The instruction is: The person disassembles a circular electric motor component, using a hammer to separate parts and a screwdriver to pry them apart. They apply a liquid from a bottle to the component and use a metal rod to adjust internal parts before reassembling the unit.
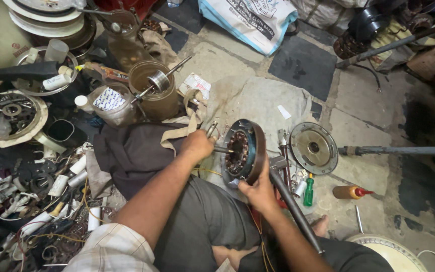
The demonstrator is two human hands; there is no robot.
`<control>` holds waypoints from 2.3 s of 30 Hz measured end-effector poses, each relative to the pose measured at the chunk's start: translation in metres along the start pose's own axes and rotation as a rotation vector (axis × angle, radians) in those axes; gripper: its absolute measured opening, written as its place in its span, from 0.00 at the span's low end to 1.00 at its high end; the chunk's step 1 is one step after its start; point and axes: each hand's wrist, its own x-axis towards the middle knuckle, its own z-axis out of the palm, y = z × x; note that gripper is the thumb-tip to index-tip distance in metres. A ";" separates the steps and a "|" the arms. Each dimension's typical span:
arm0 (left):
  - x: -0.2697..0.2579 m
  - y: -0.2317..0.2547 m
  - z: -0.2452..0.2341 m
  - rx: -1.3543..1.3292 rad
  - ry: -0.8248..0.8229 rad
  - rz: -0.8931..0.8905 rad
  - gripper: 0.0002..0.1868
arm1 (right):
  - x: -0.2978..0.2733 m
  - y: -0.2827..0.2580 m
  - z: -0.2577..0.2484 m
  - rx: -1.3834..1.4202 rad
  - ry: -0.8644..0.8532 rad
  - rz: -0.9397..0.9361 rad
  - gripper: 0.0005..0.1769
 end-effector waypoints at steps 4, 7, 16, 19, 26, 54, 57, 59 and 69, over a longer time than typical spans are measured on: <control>-0.003 -0.002 -0.003 -0.014 -0.029 -0.012 0.22 | -0.005 -0.028 0.011 -0.351 0.057 0.150 0.67; 0.008 -0.008 0.005 -0.059 -0.032 0.016 0.20 | -0.006 -0.035 0.020 -0.303 0.061 0.028 0.67; 0.033 -0.020 0.019 -0.063 -0.019 0.062 0.21 | -0.004 -0.040 0.032 -0.267 0.105 0.051 0.65; 0.042 -0.020 0.018 -0.117 -0.065 0.064 0.24 | -0.002 -0.032 0.032 -0.227 0.122 0.045 0.66; 0.030 -0.007 0.018 -0.265 -0.118 0.167 0.24 | -0.005 -0.006 0.014 -0.005 0.231 0.059 0.54; 0.006 0.097 0.065 -0.991 0.141 0.204 0.25 | -0.002 -0.048 -0.048 0.299 0.050 0.528 0.26; 0.012 0.095 0.063 -0.887 0.187 0.427 0.25 | 0.001 -0.034 -0.085 -0.264 0.150 0.309 0.27; 0.014 0.095 0.068 -0.799 0.208 0.555 0.24 | -0.007 -0.026 -0.110 -0.867 0.251 -0.128 0.27; 0.037 0.079 0.114 -0.693 0.171 0.254 0.21 | 0.013 0.060 -0.095 -0.497 0.261 0.102 0.30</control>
